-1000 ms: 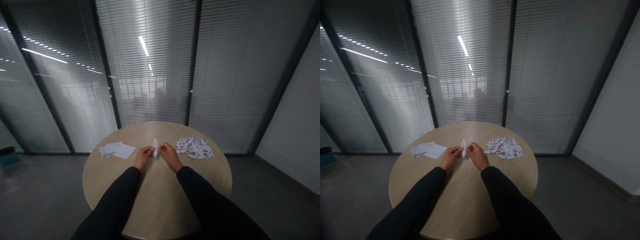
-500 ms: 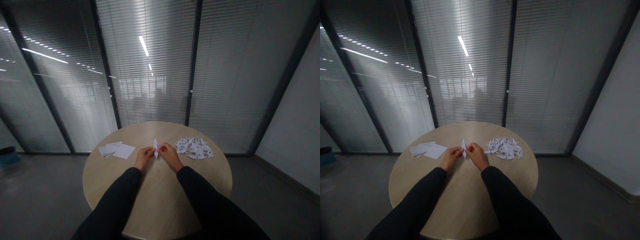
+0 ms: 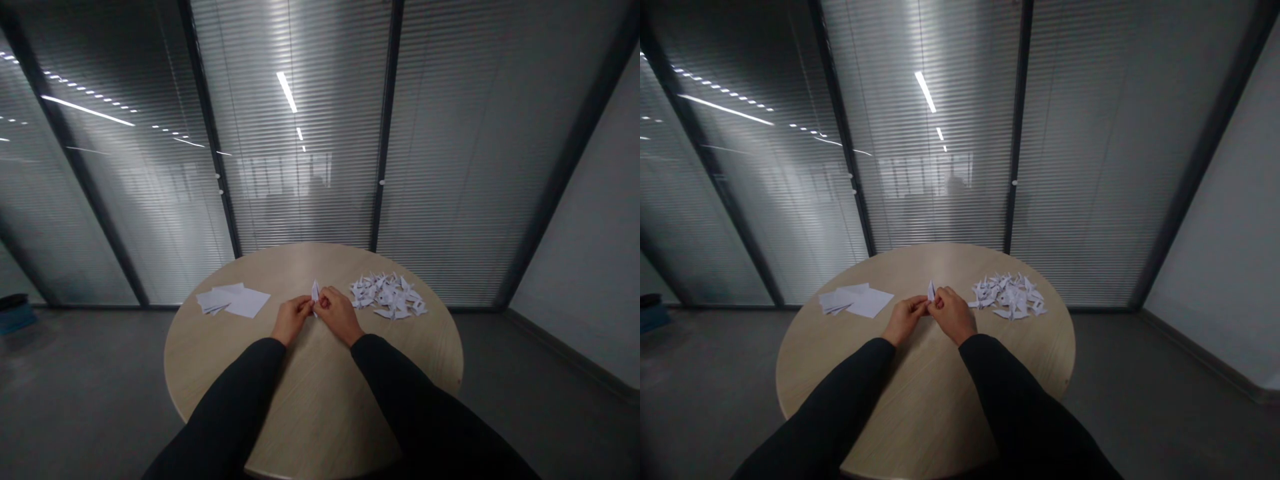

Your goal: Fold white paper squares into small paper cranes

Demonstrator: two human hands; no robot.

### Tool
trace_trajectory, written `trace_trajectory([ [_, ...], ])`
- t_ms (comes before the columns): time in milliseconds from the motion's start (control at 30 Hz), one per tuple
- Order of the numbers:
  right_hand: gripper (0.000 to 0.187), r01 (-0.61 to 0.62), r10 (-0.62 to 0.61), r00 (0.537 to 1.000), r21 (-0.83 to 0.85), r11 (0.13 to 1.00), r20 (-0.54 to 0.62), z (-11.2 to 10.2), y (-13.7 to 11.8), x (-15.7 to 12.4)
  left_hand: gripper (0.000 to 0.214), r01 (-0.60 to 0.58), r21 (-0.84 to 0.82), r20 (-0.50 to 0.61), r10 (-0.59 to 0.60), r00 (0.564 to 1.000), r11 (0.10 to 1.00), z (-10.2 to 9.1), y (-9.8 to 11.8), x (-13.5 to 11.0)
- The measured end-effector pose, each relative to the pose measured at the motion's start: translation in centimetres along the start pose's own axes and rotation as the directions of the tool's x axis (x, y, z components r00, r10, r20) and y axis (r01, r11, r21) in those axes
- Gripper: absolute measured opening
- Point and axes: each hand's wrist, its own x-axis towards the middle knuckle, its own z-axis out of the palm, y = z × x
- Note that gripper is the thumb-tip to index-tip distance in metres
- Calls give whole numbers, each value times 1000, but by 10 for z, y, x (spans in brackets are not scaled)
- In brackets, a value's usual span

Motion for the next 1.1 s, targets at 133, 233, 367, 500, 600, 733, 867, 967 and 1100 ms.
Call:
trace_trajectory([
  [133,11,51,-49,999,-126,991,17,-1,-4,-3,29,-62,171,-17,66,998,983,0,4,-4],
  [233,9,65,-57,997,-177,982,53,-2,-4,-4,32,-106,290,2,111,994,951,0,5,-6],
  [367,12,93,-74,993,-216,972,93,-3,-5,-4,33,-130,416,16,135,991,900,0,10,-8],
  [500,16,113,-82,989,-271,956,122,-4,-7,-3,34,-154,479,34,157,987,864,1,12,-9],
  [600,18,106,-70,990,-312,944,125,-4,-8,-3,37,-167,510,50,164,985,844,2,10,-10],
  [733,18,80,-40,991,-333,940,125,-3,-9,-4,38,-154,579,60,147,987,801,4,9,-11],
  [867,18,85,-52,991,-284,955,122,-3,-9,-4,39,-124,647,54,117,992,753,4,14,-13],
  [967,16,78,-52,992,-238,968,116,-2,-8,-3,40,-114,673,53,106,993,731,4,17,-14],
  [1100,13,55,-37,995,-185,981,96,0,-6,-3,41,-101,687,49,93,995,720,4,17,-13],
])
